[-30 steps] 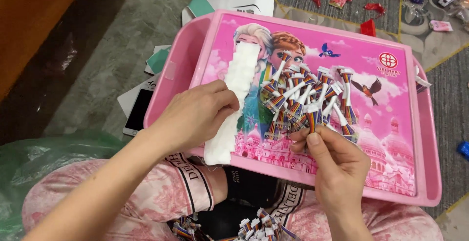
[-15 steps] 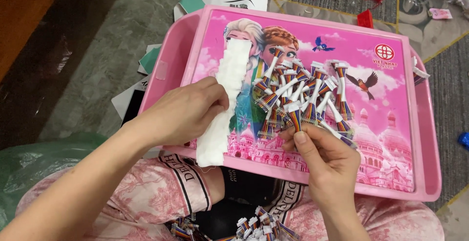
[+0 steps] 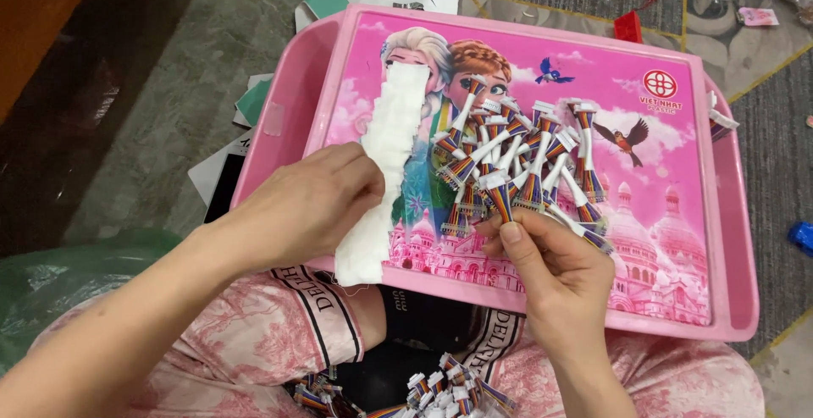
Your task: Wrapping small electronic wire connectors with white adhesive tape or paper on a pink tray.
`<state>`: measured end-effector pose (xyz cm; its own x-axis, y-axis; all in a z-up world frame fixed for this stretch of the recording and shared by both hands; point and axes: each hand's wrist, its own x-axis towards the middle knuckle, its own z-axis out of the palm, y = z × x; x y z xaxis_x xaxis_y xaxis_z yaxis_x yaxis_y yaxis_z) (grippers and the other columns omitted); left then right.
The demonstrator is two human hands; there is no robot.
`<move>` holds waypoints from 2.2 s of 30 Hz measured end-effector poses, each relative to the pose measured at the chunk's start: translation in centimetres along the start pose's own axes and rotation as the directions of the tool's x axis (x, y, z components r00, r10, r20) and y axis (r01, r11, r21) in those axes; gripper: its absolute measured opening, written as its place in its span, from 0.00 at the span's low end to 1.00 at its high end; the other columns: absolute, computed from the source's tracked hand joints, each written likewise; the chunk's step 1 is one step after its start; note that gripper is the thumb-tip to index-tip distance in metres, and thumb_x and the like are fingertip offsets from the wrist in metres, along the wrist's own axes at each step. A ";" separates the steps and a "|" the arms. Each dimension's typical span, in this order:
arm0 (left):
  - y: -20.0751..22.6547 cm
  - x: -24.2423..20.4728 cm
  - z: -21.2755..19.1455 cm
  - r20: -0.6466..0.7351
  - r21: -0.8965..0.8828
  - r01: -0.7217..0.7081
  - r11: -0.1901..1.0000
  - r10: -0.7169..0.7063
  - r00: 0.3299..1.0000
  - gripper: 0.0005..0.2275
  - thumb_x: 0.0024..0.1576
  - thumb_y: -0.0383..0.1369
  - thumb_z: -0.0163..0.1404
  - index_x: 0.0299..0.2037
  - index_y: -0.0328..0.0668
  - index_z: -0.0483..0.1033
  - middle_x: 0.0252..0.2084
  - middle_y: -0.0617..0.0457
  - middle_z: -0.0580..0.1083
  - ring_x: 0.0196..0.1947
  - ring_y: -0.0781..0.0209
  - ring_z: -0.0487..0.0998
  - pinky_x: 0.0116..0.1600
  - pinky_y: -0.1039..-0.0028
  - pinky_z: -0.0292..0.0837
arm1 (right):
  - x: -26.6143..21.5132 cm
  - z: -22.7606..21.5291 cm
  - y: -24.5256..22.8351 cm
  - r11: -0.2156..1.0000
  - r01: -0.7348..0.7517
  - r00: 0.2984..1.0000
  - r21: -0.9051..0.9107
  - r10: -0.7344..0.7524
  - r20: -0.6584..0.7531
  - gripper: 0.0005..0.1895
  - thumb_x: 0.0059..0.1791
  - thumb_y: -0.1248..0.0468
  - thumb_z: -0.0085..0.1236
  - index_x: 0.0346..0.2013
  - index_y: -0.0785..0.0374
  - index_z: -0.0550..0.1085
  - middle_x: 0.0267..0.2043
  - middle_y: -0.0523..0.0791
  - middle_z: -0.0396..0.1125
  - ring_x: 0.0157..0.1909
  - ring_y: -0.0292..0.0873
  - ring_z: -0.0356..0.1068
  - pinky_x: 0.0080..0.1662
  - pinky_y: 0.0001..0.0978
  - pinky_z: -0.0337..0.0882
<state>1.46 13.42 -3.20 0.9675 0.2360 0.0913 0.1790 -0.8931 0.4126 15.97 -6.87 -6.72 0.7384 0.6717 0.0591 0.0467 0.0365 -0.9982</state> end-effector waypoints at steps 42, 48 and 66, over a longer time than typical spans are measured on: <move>3.9 -7.0 -2.0 -0.100 -0.369 -0.081 0.926 0.047 0.994 0.02 0.47 0.29 0.47 0.25 0.45 0.66 0.27 0.58 0.70 0.31 0.67 0.69 0.42 0.76 0.67 | -0.2 0.3 0.0 0.998 0.031 0.999 -0.048 -0.031 0.012 0.12 0.45 0.72 0.51 0.43 0.74 0.71 0.34 0.53 0.73 0.30 0.39 0.70 0.35 0.22 0.72; 6.5 -7.4 -2.5 0.036 -0.703 0.089 0.706 -0.089 0.995 0.07 0.48 0.32 0.54 0.27 0.42 0.67 0.25 0.59 0.71 0.24 0.70 0.71 0.31 0.82 0.68 | -2.2 2.0 -1.5 0.949 -0.212 0.949 0.233 0.143 0.281 0.09 0.42 0.67 0.51 0.33 0.66 0.76 0.33 0.53 0.75 0.35 0.47 0.75 0.42 0.40 0.75; 11.2 -6.3 0.5 0.112 -0.919 0.203 0.337 -0.269 0.957 0.04 0.50 0.26 0.53 0.28 0.32 0.78 0.20 0.54 0.75 0.20 0.72 0.70 0.25 0.86 0.63 | -8.4 2.0 -3.3 0.955 -0.203 0.975 0.217 0.178 0.132 0.13 0.45 0.70 0.49 0.41 0.78 0.72 0.33 0.55 0.72 0.26 0.45 0.71 0.30 0.30 0.76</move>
<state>-2.51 1.75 0.37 0.8973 0.4232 -0.1253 0.0918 0.0987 0.9909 8.32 -11.15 -3.91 0.6399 0.7589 -0.1203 -0.2515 0.0590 -0.9661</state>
